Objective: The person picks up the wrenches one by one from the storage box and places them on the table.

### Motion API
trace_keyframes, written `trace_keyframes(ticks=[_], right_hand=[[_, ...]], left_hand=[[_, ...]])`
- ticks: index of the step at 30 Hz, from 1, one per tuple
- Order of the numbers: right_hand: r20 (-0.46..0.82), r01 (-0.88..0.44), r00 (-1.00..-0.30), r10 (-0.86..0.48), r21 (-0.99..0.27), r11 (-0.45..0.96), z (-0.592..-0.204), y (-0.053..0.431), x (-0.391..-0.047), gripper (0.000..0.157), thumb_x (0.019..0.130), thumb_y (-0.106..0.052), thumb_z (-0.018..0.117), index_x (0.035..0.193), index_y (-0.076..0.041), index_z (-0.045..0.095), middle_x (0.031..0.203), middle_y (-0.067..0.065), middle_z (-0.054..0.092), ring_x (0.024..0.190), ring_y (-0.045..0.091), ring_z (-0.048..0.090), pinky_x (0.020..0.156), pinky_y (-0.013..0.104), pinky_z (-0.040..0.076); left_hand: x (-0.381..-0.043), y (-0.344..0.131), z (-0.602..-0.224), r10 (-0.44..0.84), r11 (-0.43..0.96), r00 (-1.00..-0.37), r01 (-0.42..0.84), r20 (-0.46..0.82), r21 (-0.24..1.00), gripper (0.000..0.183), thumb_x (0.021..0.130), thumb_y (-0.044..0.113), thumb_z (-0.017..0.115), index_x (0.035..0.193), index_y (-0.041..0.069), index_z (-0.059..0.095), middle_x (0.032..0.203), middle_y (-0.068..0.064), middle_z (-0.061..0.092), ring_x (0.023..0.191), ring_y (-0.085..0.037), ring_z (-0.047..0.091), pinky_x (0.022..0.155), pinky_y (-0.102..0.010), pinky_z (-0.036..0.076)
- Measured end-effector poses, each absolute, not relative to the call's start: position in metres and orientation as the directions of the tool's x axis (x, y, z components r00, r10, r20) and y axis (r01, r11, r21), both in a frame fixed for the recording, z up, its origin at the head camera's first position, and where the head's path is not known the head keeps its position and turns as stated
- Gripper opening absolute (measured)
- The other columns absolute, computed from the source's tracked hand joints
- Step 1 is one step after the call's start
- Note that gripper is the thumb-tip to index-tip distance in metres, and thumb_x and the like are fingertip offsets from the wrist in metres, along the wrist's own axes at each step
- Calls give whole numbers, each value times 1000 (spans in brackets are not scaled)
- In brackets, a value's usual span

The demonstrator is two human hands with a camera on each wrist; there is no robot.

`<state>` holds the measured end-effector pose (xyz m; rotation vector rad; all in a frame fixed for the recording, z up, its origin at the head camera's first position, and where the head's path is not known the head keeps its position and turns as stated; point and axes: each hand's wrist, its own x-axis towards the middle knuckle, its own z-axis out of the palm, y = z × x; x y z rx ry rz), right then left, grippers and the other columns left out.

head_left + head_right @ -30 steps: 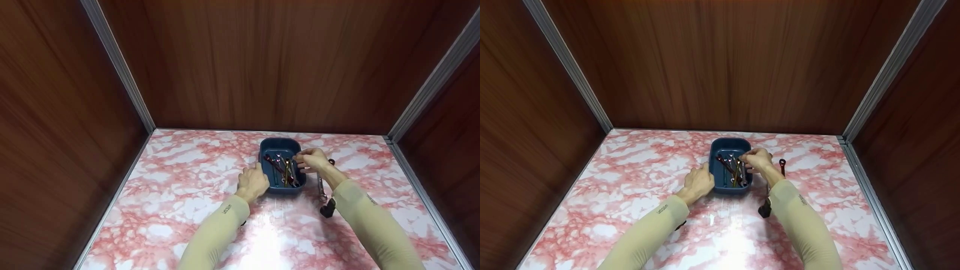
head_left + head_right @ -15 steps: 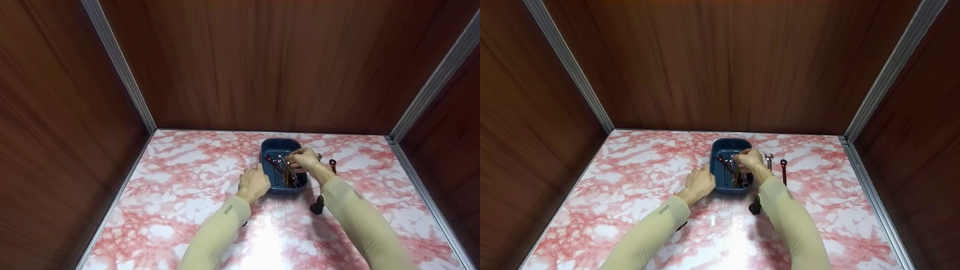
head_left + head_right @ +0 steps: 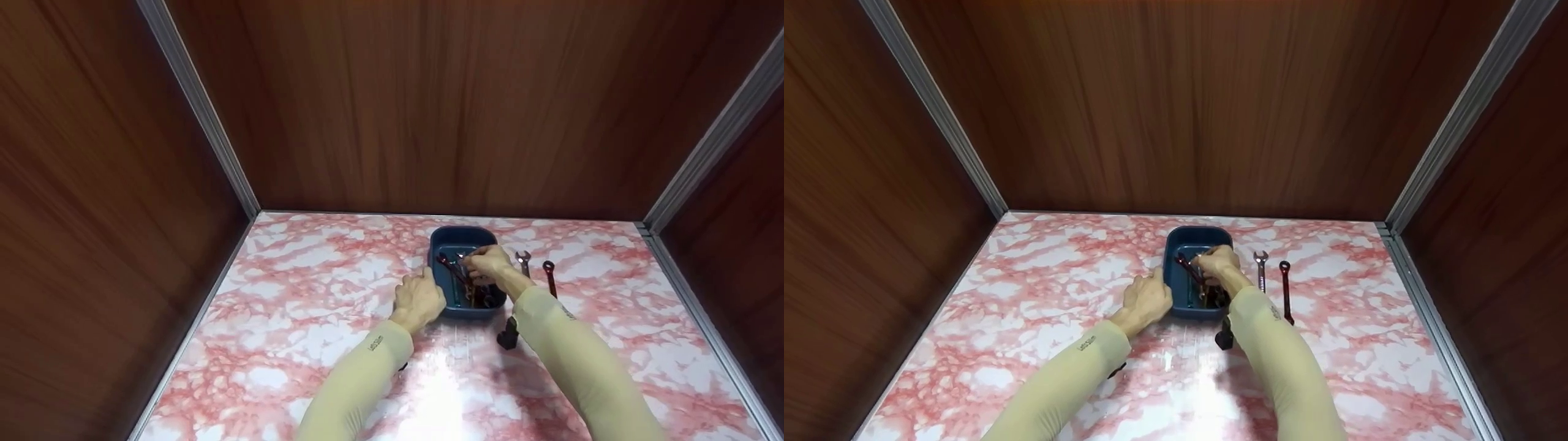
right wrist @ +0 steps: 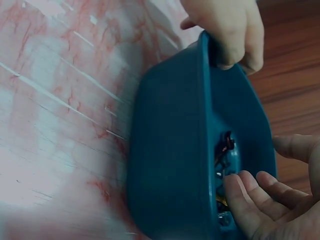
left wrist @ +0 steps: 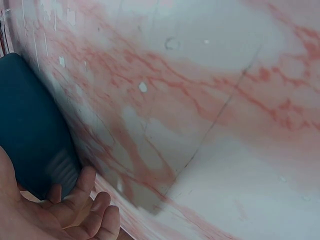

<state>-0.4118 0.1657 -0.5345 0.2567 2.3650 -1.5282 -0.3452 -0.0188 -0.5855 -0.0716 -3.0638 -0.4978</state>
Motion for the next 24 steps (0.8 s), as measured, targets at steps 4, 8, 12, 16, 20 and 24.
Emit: trace_keyframes(ticks=[4,8,12,16,20,24], right_hand=[[-341,305,-940,-1,-842,445,-539,161,-415,28,99,-17,79,121,-2,68,121,22,82,91,20,79,85,40,71],[-318,280,-948,13,-815,508,-543,157,-418,40,95,-18,81,127,2,69,103,11,79,86,18,77,83,40,72],[-295,252,-955,18,-780,573,-546,155,-420,41,93,-19,83,125,3,71,89,3,73,86,19,78,80,38,71],[-255,212,-966,33,-717,664,-548,154,-421,36,90,-22,83,118,0,76,87,0,71,85,20,75,73,33,69],[-219,176,-975,39,-653,736,-550,154,-422,34,87,-23,83,114,-1,80,102,8,77,89,21,72,68,27,63],[-193,145,-981,32,-607,781,-556,155,-429,31,83,-24,83,106,-4,84,116,18,82,100,28,75,86,38,67]], left_hand=[[-346,-18,-585,36,946,-999,44,29,320,47,111,34,52,149,8,57,132,-15,78,125,-37,71,103,-56,60],[-346,-18,-586,32,949,-999,39,27,313,53,111,35,52,156,8,54,136,-14,78,127,-37,71,105,-56,60],[-346,-18,-588,33,952,-999,38,22,302,55,112,36,51,159,7,53,135,-14,79,127,-37,71,104,-56,60],[-345,-19,-588,36,952,-999,47,40,303,53,111,35,53,156,6,54,129,-16,81,122,-38,72,100,-56,62],[-344,-19,-588,41,954,-997,57,60,293,50,110,33,52,152,6,56,124,-16,82,119,-38,73,97,-55,63],[-345,-18,-588,39,955,-997,57,67,291,47,109,32,51,147,7,59,123,-15,82,118,-37,74,95,-54,63]])
